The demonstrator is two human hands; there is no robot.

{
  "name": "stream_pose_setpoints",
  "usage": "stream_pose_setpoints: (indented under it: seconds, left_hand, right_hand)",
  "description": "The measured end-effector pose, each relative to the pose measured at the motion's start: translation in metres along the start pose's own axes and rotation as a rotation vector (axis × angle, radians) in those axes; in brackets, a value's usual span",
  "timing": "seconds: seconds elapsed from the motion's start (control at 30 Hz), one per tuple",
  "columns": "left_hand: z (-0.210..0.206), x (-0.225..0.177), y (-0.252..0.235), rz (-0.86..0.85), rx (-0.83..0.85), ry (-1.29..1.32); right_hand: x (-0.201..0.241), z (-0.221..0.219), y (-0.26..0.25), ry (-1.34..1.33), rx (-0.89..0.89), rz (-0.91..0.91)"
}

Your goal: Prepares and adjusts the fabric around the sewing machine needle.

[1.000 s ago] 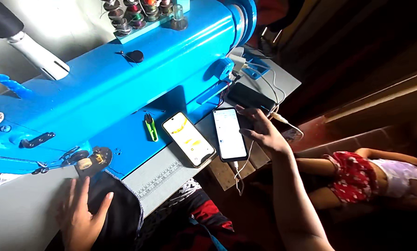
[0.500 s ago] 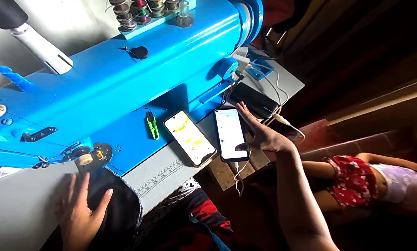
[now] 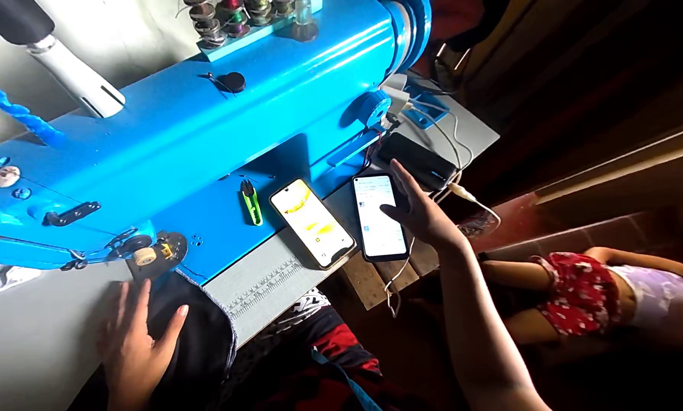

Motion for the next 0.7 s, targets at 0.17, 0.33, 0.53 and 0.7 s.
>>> stream_pose_setpoints:
  seconds: [0.17,0.33,0.53,0.7]
  left_hand:
    - [-0.0007,0.0016,-0.0001,0.008,-0.01,-0.011]
    - [-0.0013,0.0019,-0.0004,0.009,-0.008,-0.009]
    - [-0.0009,0.0008,-0.0004,0.015,-0.007,-0.011]
    - [-0.001,0.001,-0.0002,0.017,-0.005,-0.01]
  right_hand:
    - [-0.0012,0.0022,0.0059,-0.235,0.059,0.043]
    - [-0.0032,0.0063,0.0083,-0.281,0.079,0.052]
    - [-0.0028,0.008,0.0079,-0.319,0.083,0.065]
    - [-0.0029,0.0082,0.0081,-0.335,0.074,0.081]
Point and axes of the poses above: each hand's wrist, its own y-axis away from the middle knuckle, its own z-axis out of the back of the hand, x = y × z, the point moved 7 cm from there along -y, towards the middle knuckle, and after that the axes turned 15 degrees about x, right-handed, at the moved point
